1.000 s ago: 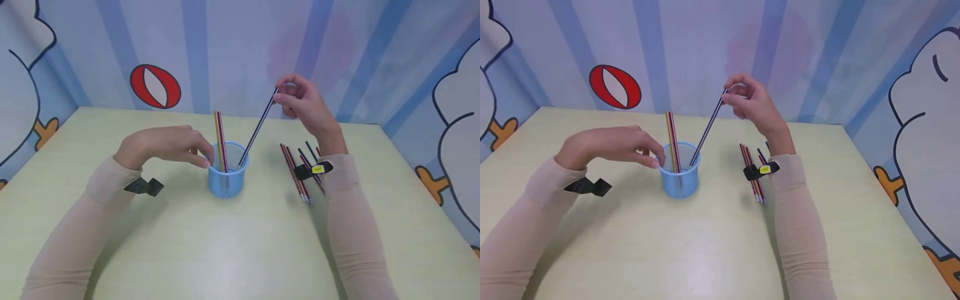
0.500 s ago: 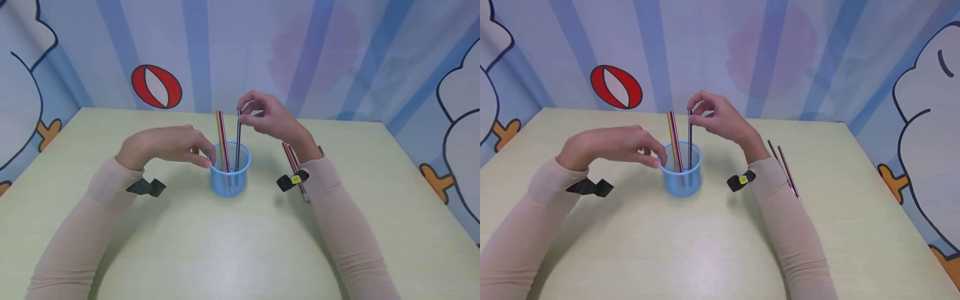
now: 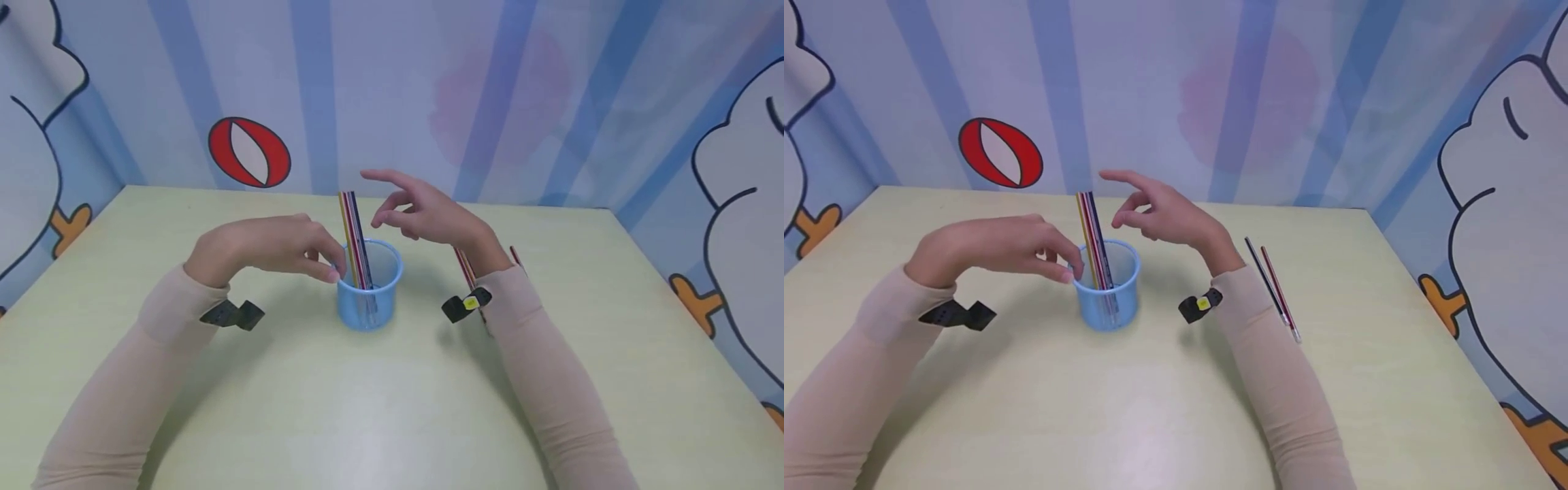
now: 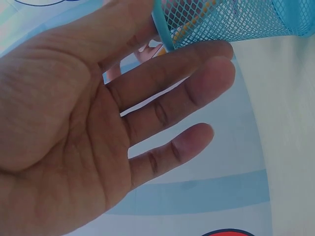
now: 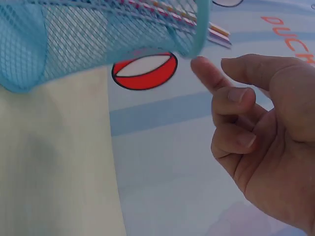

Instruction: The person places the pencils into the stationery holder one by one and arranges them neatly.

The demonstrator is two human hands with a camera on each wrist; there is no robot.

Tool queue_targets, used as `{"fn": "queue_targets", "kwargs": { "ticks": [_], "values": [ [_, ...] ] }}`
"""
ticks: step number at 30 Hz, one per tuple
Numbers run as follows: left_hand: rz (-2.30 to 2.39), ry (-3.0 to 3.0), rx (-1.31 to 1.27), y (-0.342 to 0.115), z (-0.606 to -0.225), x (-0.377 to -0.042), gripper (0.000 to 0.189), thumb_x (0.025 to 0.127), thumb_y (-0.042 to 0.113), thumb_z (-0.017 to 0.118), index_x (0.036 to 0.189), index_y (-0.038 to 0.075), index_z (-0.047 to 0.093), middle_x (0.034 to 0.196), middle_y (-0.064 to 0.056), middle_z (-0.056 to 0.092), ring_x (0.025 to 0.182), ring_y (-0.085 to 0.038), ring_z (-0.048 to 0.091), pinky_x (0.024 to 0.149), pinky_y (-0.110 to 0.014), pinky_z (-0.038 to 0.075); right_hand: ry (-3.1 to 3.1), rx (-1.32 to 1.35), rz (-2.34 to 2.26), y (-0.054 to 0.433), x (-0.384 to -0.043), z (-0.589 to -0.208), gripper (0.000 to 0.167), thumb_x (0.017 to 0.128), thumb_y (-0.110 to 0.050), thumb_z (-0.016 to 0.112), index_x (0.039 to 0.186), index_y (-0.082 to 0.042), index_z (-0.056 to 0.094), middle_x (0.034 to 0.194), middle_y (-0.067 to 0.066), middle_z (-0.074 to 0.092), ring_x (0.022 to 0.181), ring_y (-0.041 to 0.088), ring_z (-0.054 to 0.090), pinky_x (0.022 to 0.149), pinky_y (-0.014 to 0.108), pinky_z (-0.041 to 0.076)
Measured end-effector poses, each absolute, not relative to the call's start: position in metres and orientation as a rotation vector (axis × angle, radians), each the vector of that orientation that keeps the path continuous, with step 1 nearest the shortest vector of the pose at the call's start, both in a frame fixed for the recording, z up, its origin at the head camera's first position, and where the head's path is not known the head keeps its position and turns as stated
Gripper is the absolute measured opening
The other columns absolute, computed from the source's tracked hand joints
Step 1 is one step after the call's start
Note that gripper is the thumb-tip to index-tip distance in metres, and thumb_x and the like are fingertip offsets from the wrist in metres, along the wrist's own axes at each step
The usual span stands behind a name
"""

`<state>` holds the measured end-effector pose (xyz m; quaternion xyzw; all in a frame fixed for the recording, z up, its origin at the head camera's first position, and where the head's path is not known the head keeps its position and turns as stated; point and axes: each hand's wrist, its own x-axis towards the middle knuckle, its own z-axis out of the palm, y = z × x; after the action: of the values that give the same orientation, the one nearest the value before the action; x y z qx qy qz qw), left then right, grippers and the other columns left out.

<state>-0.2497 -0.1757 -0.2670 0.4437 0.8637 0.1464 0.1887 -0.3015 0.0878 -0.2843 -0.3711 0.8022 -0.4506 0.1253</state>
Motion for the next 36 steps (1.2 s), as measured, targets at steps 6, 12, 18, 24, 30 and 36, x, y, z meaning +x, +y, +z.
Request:
{"fn": "queue_targets", "kwargs": {
  "ticks": [6,12,18,24,30,36],
  "values": [
    [0.391,2.442,1.245,-0.179,-0.263,-0.247,0.021,0.096,0.022,0.07,0.115,0.017,0.074,0.105,0.008,0.072,0.097,-0.01,0.066,0.089,-0.035,0.054,2.376,-0.922,-1.208,0.114,-0.312,-0.279,0.063,0.1,-0.017,0.062,0.154,-0.036,0.035,0.105,0.008,0.07,0.075,0.023,0.054,0.063,0.03,0.042],
    [0.38,2.478,1.254,-0.179,-0.253,-0.248,0.02,0.096,0.022,0.07,0.115,0.019,0.074,0.105,0.01,0.071,0.097,-0.011,0.066,0.089,-0.036,0.054,2.514,-0.734,-0.932,0.152,-0.325,-0.267,0.056,0.101,-0.017,0.061,0.151,-0.027,0.041,0.123,0.014,0.064,0.108,0.031,0.061,0.089,0.046,0.05],
    [0.388,2.486,1.232,-0.18,-0.25,-0.245,0.02,0.096,0.023,0.069,0.115,0.02,0.074,0.106,0.009,0.071,0.098,-0.013,0.065,0.089,-0.036,0.053,2.531,-0.602,-0.56,0.176,-0.332,-0.267,0.051,0.101,-0.013,0.059,0.15,-0.014,0.044,0.131,0.019,0.06,0.076,0.023,0.056,0.071,0.039,0.046],
    [0.386,2.489,1.259,-0.177,-0.254,-0.247,0.019,0.096,0.022,0.069,0.115,0.02,0.074,0.105,0.009,0.071,0.097,-0.011,0.065,0.09,-0.035,0.053,2.464,-0.418,-0.412,0.174,-0.335,-0.279,0.043,0.097,-0.017,0.062,0.14,-0.017,0.054,0.092,0.005,0.059,0.052,0.013,0.029,0.057,0.033,0.033],
    [0.387,2.466,1.265,-0.174,-0.262,-0.248,0.019,0.096,0.022,0.07,0.114,0.02,0.074,0.104,0.012,0.07,0.097,-0.01,0.064,0.089,-0.034,0.053,2.561,-0.412,-0.335,0.161,-0.332,-0.302,0.039,0.093,-0.02,0.069,0.13,-0.018,0.059,0.108,0.007,0.051,0.072,0.019,0.044,0.067,0.036,0.041],
    [0.372,2.462,1.256,-0.175,-0.267,-0.247,0.019,0.095,0.02,0.07,0.114,0.018,0.074,0.102,0.013,0.069,0.096,-0.009,0.064,0.088,-0.033,0.053,2.623,-0.417,-0.33,0.144,-0.328,-0.321,0.04,0.088,-0.02,0.072,0.125,-0.021,0.056,0.119,0.01,0.054,0.091,0.027,0.05,0.072,0.039,0.044]
  ]
}}
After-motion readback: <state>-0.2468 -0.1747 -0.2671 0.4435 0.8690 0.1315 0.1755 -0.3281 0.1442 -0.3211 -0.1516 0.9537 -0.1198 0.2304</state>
